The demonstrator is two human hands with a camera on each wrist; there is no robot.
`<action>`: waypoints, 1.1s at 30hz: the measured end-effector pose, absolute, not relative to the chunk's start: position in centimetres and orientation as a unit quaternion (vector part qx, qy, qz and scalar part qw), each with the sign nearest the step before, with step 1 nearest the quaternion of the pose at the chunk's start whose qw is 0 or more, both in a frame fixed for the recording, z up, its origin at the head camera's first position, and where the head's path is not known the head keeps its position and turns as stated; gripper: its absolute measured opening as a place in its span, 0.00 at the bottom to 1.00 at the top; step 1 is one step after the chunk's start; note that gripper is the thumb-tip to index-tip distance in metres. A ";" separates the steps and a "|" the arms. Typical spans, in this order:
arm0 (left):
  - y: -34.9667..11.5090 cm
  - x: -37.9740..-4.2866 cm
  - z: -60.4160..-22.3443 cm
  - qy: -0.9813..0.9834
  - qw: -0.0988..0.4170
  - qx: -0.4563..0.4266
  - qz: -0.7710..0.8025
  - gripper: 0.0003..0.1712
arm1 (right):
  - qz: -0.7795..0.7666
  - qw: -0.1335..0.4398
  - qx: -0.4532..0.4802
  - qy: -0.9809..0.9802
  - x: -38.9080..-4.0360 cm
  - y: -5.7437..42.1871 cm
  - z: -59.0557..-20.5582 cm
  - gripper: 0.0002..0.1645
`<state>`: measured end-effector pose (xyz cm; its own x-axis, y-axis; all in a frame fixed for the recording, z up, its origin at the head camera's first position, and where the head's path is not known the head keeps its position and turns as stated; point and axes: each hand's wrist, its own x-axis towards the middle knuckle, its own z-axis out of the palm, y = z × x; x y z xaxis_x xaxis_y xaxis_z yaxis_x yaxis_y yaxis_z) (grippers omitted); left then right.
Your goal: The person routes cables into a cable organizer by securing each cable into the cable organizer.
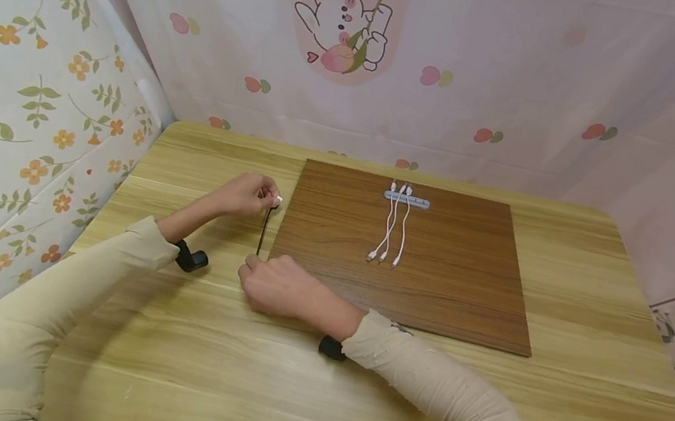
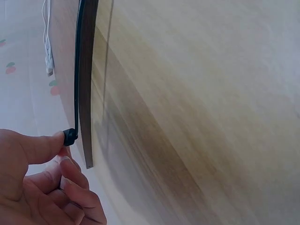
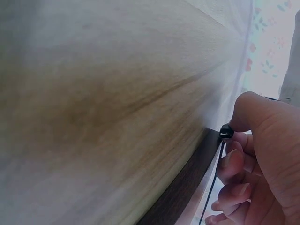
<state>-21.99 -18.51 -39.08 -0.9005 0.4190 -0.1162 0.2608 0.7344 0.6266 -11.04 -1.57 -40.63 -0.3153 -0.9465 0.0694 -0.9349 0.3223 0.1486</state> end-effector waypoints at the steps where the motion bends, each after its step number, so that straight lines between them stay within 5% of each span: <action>1: -18.4 -22.0 -39.0 0.922 0.125 0.185 0.316 0.06 | -0.041 0.072 0.582 -0.809 -11.1 -1.5 -40.6 0.07; 33: -15.4 -23.9 -36.2 0.922 0.045 0.245 0.295 0.07 | 0.012 0.108 0.556 -0.824 -12.6 2.3 -39.5 0.07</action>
<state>-23.85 -15.43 -36.19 -0.8756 0.4791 0.0619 0.4261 0.7055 0.5663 -12.58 2.25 -39.48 -0.3594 -0.9136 0.1903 -0.9186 0.3823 0.1001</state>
